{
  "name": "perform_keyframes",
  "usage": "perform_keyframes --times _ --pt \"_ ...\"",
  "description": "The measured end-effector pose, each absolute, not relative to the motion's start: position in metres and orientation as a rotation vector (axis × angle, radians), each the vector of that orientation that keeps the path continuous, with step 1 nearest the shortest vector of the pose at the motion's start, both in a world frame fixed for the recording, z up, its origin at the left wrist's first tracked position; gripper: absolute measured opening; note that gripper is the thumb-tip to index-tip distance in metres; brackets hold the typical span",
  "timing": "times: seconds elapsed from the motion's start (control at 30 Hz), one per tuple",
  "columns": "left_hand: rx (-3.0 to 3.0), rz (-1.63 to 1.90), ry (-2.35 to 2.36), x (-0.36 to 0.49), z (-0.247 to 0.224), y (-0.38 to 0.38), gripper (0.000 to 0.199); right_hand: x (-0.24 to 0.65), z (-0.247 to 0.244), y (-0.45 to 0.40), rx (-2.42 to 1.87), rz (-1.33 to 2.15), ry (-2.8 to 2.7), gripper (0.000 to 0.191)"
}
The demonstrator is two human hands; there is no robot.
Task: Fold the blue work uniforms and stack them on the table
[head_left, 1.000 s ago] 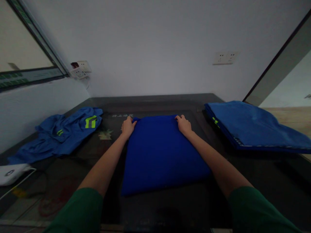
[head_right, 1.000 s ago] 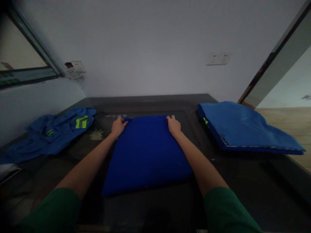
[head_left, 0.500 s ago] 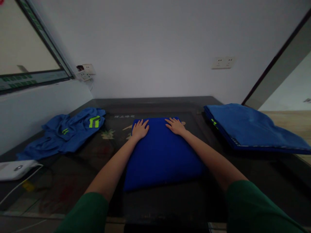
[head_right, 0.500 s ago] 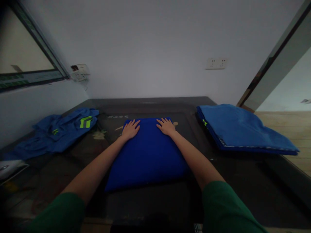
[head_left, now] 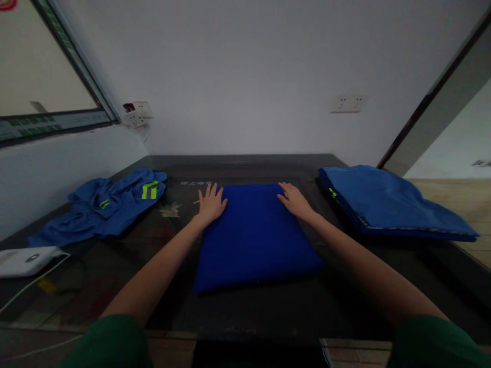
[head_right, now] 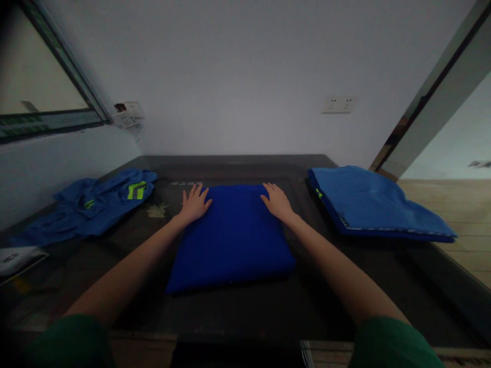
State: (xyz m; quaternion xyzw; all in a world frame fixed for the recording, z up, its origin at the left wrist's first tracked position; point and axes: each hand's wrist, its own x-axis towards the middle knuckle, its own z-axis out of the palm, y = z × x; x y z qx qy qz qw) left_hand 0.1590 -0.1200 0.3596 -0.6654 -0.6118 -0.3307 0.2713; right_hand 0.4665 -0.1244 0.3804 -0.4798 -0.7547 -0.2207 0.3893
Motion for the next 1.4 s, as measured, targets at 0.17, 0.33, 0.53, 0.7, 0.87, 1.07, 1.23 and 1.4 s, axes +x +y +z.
perform_keyframes --times 0.17,0.33,0.53,0.7,0.87,1.07,1.23,1.4 --pt "-2.218 -1.028 -1.421 0.137 0.319 -0.214 0.052 0.508 0.332 -0.202 -1.021 -0.206 -1.910 0.047" --pt "-2.355 -1.382 -1.684 0.112 0.241 -0.281 0.060 0.532 0.278 -0.263 -1.106 0.371 -1.849 0.061" --pt "-2.215 -1.899 -1.495 0.130 0.197 -0.281 0.068 0.507 0.256 -0.281 -0.947 0.599 -1.753 0.069" --pt "-2.323 -2.040 -1.513 0.131 0.202 -0.278 0.073 0.509 0.253 -0.277 -0.991 0.565 -1.683 0.063" --pt "-2.480 -2.013 -1.459 0.135 0.209 -0.295 0.069 0.514 0.248 -0.282 -0.985 0.567 -1.651 0.062" --pt "-2.455 -1.898 -1.642 0.136 0.199 -0.318 0.061 0.519 0.229 -0.304 -1.010 0.641 -1.647 0.063" --pt "-2.452 -1.897 -1.719 0.138 0.175 -0.344 0.053 0.524 0.193 -0.330 -1.107 0.493 -1.623 0.045" --pt "-2.330 -1.730 -1.773 0.136 0.154 -0.352 0.047 0.521 0.155 -0.336 -1.180 0.116 -1.568 0.032"
